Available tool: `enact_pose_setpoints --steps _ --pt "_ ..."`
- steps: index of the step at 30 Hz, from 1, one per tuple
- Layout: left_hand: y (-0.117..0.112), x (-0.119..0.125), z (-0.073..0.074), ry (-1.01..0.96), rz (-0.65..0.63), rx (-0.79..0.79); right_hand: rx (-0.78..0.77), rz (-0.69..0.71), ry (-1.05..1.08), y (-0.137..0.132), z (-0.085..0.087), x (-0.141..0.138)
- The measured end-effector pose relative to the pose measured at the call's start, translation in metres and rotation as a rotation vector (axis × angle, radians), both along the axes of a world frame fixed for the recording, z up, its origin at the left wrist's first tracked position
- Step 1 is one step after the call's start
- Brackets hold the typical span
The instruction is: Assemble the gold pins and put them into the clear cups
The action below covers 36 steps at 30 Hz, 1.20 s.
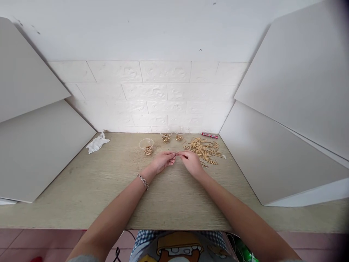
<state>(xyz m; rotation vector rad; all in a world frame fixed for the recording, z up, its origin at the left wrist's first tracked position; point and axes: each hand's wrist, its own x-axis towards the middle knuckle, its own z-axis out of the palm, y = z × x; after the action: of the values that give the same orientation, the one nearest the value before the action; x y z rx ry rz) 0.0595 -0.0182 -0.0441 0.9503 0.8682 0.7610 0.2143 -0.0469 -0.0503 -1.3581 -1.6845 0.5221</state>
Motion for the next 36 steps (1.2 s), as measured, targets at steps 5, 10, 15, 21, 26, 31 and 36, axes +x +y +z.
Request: enact_pose_setpoints --steps 5,10,15,21,26,31,36 --pt "-0.001 0.002 0.000 0.057 -0.020 0.053 0.069 0.036 -0.076 -0.001 -0.008 -0.002" --pt "0.001 0.004 -0.002 0.237 -0.036 0.222 -0.009 0.009 -0.021 -0.003 -0.016 -0.007" --pt "0.000 0.007 -0.001 0.379 -0.044 0.389 0.003 0.046 -0.064 -0.005 -0.015 -0.006" --pt "-0.004 0.008 0.004 0.456 -0.078 0.499 -0.023 0.090 -0.033 -0.006 -0.013 -0.004" --pt "-0.006 0.010 0.006 0.454 -0.048 0.533 -0.030 0.075 0.059 -0.006 -0.014 -0.005" --pt "-0.004 0.010 0.002 0.394 -0.014 0.466 -0.024 0.033 0.126 -0.004 -0.015 -0.008" --pt "-0.003 0.008 0.001 0.338 -0.016 0.429 0.016 0.008 0.070 -0.003 -0.012 -0.004"
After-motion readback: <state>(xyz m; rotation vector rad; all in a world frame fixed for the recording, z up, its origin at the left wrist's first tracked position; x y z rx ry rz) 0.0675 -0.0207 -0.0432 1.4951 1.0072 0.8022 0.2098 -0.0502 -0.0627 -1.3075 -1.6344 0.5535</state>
